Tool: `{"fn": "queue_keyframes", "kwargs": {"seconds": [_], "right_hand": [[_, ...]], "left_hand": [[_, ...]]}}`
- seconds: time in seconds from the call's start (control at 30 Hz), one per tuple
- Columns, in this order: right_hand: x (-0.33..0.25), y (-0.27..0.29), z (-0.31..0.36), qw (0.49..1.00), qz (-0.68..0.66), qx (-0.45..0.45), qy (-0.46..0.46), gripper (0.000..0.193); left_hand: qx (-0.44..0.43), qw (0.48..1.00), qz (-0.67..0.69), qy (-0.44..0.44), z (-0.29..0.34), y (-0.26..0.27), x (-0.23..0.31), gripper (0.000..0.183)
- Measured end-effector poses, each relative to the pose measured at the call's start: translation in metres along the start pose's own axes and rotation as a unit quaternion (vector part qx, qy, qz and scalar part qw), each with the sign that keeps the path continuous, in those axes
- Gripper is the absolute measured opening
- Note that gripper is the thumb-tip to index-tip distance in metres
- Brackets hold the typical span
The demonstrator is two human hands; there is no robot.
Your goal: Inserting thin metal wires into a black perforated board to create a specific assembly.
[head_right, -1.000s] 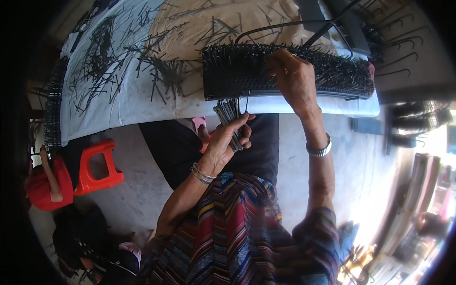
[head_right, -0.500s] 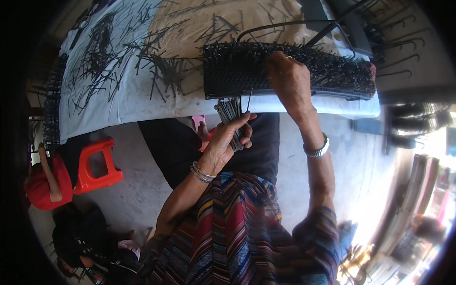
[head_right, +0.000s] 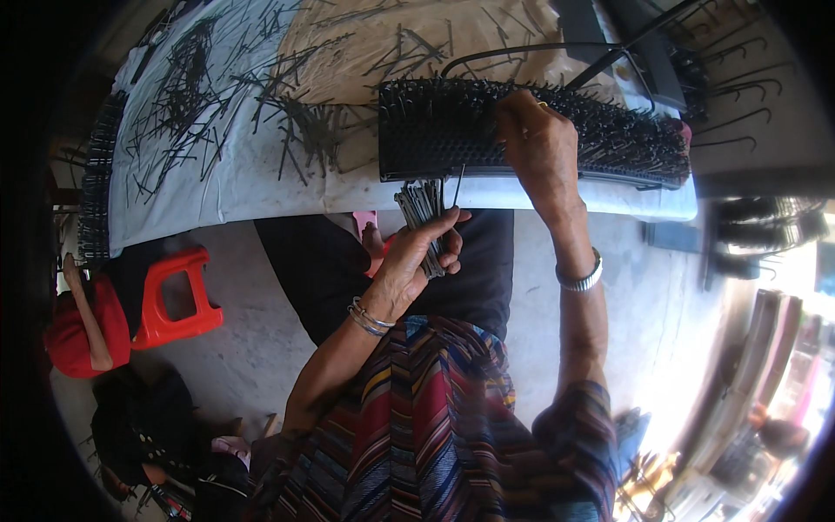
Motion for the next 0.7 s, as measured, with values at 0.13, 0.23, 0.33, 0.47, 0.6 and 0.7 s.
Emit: {"fn": "queue_keyframes", "kwargs": {"seconds": [0.13,0.23,0.33,0.47,0.6,0.7], "right_hand": [[0.002,-0.001,-0.004,1.0,-0.002,0.0,-0.001,0.009],[0.0,-0.002,-0.005,1.0,0.008,-0.002,0.005,0.009],[0.002,-0.004,-0.004,1.0,0.007,-0.003,0.01,0.01],[0.011,-0.009,0.005,1.0,0.003,-0.014,-0.007,0.012],[0.007,-0.009,0.015,0.999,0.022,0.014,0.039,0.011],[0.001,-0.011,0.026,0.994,0.07,0.055,0.056,0.01]], "left_hand": [[-0.001,1.0,-0.002,0.0,0.001,0.001,0.0,0.044],[-0.004,1.0,-0.002,0.0,0.001,0.001,0.001,0.044],[0.0,1.0,0.002,-0.001,0.001,0.002,0.001,0.044],[0.004,1.0,0.005,0.003,0.001,0.004,0.0,0.044],[0.011,1.0,0.011,0.011,0.001,0.004,-0.001,0.044],[0.014,1.0,0.017,0.012,0.002,0.003,-0.002,0.043]]}}
Point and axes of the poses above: each hand's wrist, its own z-axis away from the middle knuckle, its own y-axis out of the back of the hand, x = y × z, the point moved 8 cm from there along -z, towards the middle knuckle
